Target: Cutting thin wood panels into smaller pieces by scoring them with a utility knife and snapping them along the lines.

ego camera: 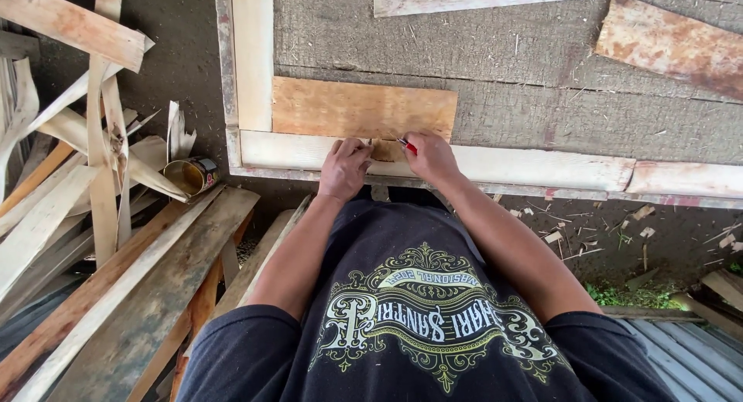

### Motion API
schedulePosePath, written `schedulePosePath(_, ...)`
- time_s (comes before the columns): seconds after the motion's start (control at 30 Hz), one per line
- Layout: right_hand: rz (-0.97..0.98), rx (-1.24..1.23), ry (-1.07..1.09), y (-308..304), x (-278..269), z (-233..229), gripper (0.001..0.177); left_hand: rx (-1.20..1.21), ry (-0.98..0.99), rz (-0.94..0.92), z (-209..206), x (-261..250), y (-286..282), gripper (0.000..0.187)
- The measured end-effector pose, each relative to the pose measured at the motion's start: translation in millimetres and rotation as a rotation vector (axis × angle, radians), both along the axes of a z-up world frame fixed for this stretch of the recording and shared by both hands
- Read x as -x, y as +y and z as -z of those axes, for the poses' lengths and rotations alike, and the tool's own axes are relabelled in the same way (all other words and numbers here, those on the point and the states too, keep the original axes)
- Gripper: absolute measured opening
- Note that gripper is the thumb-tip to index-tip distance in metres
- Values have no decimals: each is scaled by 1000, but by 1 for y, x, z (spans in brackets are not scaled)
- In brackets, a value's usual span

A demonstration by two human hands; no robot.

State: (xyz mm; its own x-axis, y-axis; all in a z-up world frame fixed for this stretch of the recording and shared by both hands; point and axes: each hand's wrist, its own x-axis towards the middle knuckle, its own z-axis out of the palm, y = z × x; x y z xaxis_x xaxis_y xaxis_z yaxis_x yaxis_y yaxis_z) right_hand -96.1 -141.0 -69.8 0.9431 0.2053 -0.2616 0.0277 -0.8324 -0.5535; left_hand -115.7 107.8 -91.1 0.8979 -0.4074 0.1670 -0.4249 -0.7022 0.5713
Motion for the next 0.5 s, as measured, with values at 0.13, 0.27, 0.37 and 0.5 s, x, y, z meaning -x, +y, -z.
schedulePosePath(0.13,32,-22,-20,9,2,-32,12,-14,-38,24,1,-2,2,30)
schedulePosePath(0.27,22,0,-35,8,2,-25,16,-16,-62,65,-10,-5,0,27)
schedulePosePath(0.37,22,11,-19,9,2,-21,17,0,-55,56,-6,-4,2,27)
schedulePosePath(0.5,18,33,-12,4,4,-9,15,-5,-59,65,-10,-7,2,33)
